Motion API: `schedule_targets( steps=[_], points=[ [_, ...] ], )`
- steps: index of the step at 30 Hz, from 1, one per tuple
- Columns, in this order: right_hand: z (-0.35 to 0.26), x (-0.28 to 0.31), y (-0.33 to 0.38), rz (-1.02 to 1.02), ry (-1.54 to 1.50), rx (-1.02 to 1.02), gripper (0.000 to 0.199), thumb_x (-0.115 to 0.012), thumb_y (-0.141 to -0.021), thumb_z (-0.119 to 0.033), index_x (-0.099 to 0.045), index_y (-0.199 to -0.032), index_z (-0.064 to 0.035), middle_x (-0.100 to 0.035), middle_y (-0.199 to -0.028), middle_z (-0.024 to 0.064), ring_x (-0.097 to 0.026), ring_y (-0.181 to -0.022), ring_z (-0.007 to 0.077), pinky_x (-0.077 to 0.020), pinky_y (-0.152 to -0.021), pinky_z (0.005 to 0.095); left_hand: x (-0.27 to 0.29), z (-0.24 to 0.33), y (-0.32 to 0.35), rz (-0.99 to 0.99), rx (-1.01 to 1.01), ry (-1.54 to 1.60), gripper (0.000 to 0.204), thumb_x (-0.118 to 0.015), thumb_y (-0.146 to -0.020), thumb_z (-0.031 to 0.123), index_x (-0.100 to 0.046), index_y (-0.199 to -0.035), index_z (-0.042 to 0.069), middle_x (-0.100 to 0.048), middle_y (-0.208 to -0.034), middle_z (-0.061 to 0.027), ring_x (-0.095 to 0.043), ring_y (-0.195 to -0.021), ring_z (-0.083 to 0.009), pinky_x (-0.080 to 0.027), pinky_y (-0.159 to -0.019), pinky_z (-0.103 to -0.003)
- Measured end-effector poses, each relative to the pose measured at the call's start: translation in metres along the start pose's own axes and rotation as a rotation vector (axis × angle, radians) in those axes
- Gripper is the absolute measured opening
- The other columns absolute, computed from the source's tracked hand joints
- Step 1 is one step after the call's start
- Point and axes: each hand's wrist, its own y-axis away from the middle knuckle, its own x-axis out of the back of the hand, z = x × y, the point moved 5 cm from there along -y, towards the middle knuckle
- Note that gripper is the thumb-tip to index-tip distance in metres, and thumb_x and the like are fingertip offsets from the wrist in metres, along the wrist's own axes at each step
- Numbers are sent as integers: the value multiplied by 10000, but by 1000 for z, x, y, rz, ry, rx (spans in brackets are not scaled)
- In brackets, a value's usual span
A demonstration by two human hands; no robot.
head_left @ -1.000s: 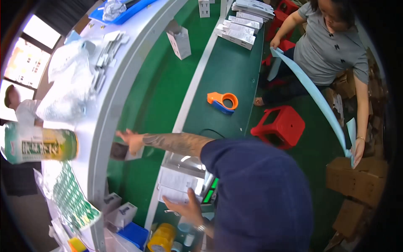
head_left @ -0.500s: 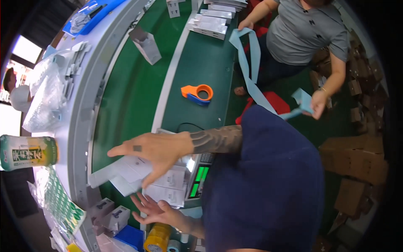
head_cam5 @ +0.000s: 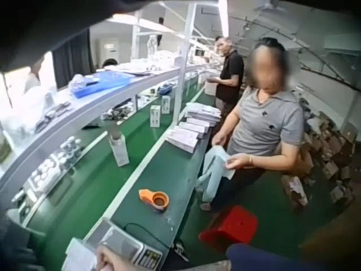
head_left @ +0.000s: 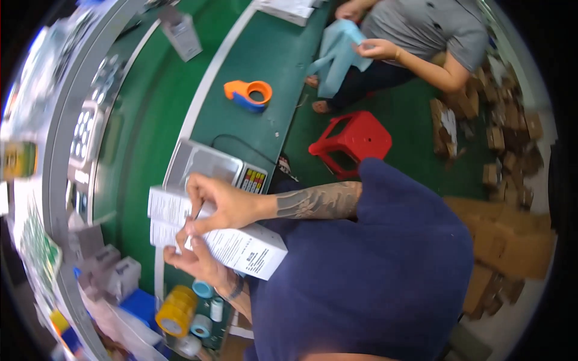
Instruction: Inspecting, weighing, and packaging hair dryers into individual boxes and sealing large cartons with tape.
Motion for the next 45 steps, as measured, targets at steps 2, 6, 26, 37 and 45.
schedule_targets(
  steps=[2, 6, 26, 37, 45],
  points=[
    [-9, -6, 1, -115, 216, -33, 273, -701, -759, -48, -488, -925, -85, -574, -861, 25, -527, -781, 110, -444, -752, 259, 8, -5, 0, -1, 95, -83, 469, -565, -863, 78, -323, -1264, 60, -490, -1186, -129, -476, -1100, -221, -356, -989, -360],
    [-23, -17, 2, -8, 174, -168, 233, -710, -704, -29, -601, -910, -42, -611, -814, 36, -562, -744, 120, -476, -700, 240, -13, 26, 9, -24, 178, 287, 182, -618, -842, 80, -646, -1017, 39, -476, -1145, -73, -424, -1171, -212, -374, -990, -345],
    [-16, 78, -110, 44, 448, -156, 275, -597, -890, -99, -589, -1151, -9, -649, -1014, 162, -640, -720, 151, -521, -608, 204, 307, -42, 116, 693, 499, -1228, 273, -633, -757, 73, -633, -1027, 30, -650, -996, -131, -630, -930, -301, -515, -815, -387],
    [43, 18, -121, -122, 1026, 48, 295, -602, -882, -80, -590, -1172, -27, -619, -1116, 154, -587, -1069, 258, -463, -945, 348, 417, -144, 136, 516, 1086, -1356, 515, -794, -678, 350, -660, -1104, 94, -409, -1366, -153, -441, -1178, -384, -452, -931, -497],
    [-35, -95, -44, -577, 285, 213, 374, -673, -727, 8, -595, -1093, -3, -598, -1104, 145, -562, -1048, 287, -447, -921, 399, 331, 23, 178, 671, 386, -994, 411, -733, -723, 305, -668, -990, -2, -374, -1427, -174, -420, -1229, -360, -378, -1021, -455]
  ],
)
